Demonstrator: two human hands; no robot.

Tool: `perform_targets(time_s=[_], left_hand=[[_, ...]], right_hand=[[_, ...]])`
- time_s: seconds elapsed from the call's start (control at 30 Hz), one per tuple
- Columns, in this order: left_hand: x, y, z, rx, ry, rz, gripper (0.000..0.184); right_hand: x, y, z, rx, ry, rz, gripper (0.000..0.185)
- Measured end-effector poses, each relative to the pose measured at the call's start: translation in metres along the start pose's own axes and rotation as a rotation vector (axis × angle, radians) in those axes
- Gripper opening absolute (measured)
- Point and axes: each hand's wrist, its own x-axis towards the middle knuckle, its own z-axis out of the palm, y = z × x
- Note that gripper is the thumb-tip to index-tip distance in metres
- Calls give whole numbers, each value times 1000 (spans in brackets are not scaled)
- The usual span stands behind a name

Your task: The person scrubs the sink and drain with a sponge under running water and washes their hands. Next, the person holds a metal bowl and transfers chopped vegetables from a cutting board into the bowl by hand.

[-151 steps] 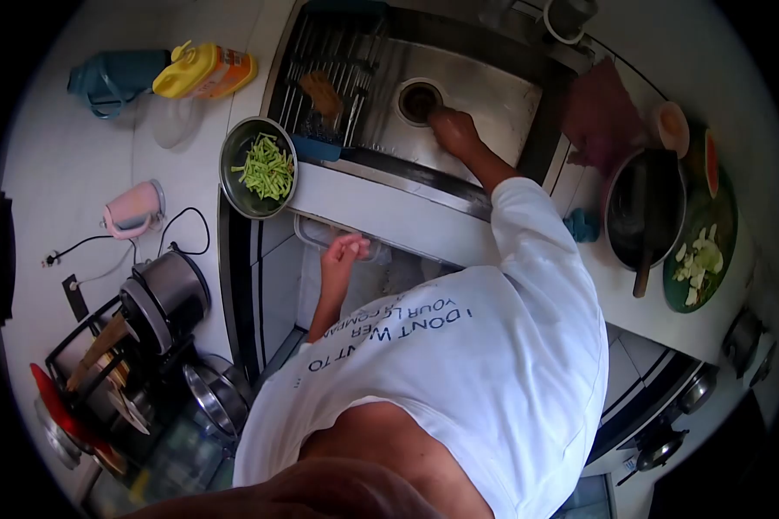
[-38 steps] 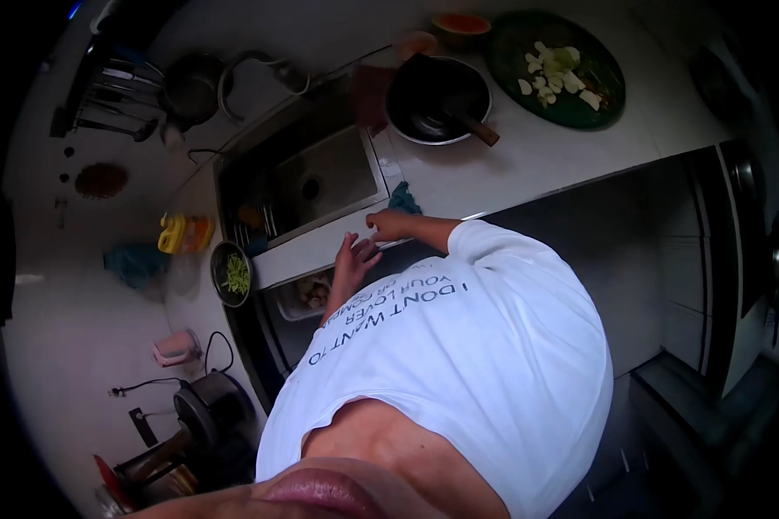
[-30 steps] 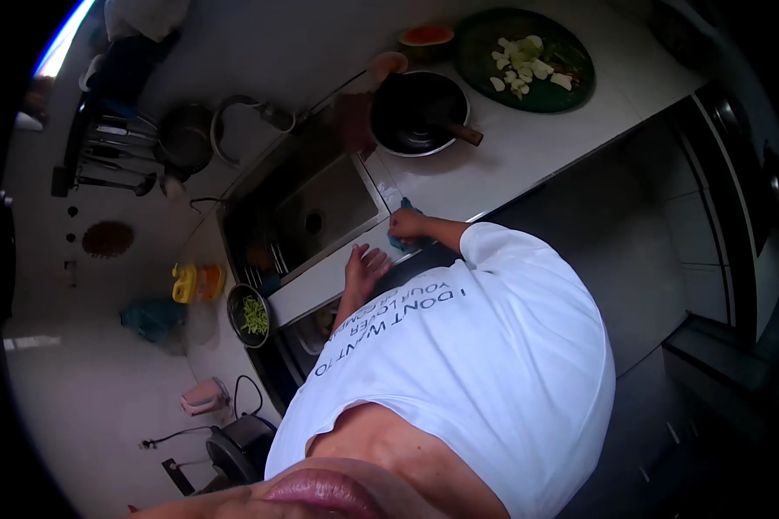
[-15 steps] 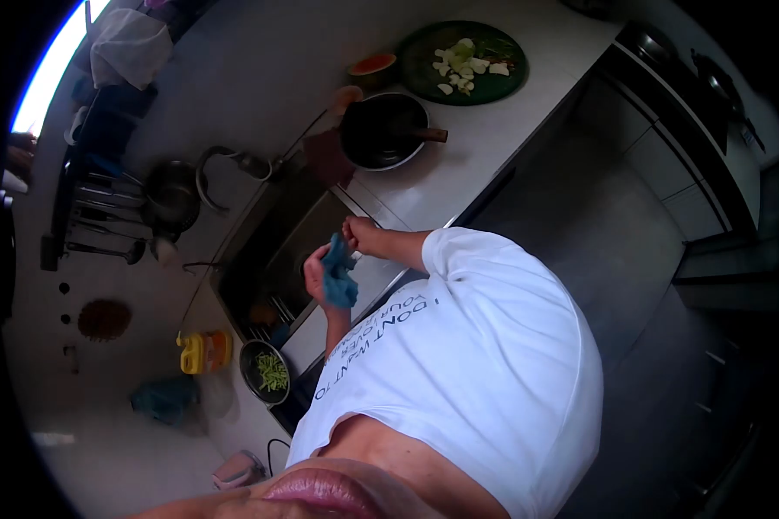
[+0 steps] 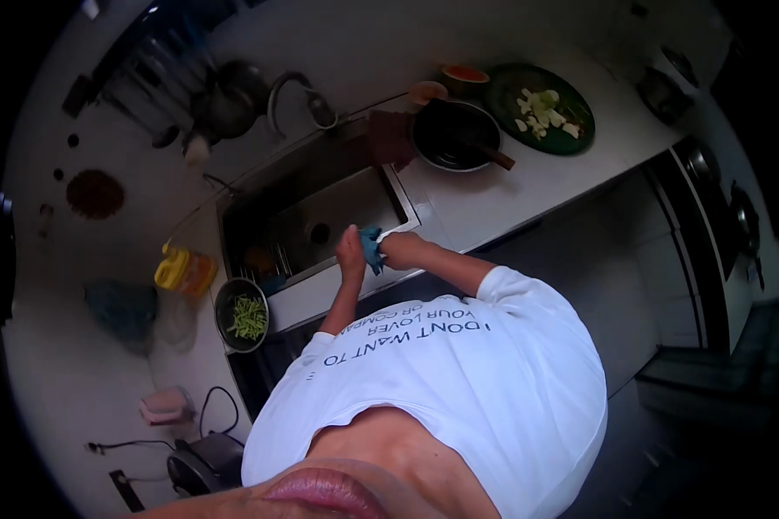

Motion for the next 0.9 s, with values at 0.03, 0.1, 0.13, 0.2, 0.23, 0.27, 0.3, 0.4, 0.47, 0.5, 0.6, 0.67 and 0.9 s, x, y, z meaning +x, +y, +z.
perform_targets(time_s=[0.03, 0.1, 0.13, 0.2, 0.23, 0.27, 0.3, 0.4, 0.47, 0.5, 0.6, 0.67, 0.9], left_hand=[[12, -51, 3, -296, 12, -149, 35], [9, -2, -10, -778, -48, -438, 32], [2, 26, -14, -1024, -83, -581, 31], [-8, 57, 1, -1256, -227, -721, 34], [-19, 92, 2, -1396, -323, -637, 37], [-26, 116, 0, -1529, -417, -538, 40], [-20, 106, 1, -1621, -480, -466, 39], [-2, 81, 1, -1801, -489, -320, 38], [-2, 91, -27, -1769, -299, -361, 37], [0, 90, -34, -1744, -183, -304, 33], [7, 87, -55, -1443, -61, -82, 34], [3, 87, -47, -1399, -117, -51, 35], [-11, 30, 7, -277, -271, 304, 40]], right_hand=[[-6, -20, -30, 9, 94, 8, 12], [-2, -42, -65, 110, 411, -104, 12], [6, -50, -74, 210, 623, -223, 14], [24, -79, -93, 369, 831, -513, 14], [30, -87, -94, 325, 826, -591, 14], [36, -94, -92, 284, 824, -672, 15], [40, -101, -89, 245, 821, -755, 16], [26, -102, -85, 307, 692, -738, 21], [15, -86, -68, 656, 505, -693, 23], [7, -71, -52, 893, 400, -617, 26], [-1, -32, -19, 1428, 258, -155, 37], [0, -27, -10, 1751, 182, 100, 43], [26, 1, 26, 2237, 29, 461, 47]])
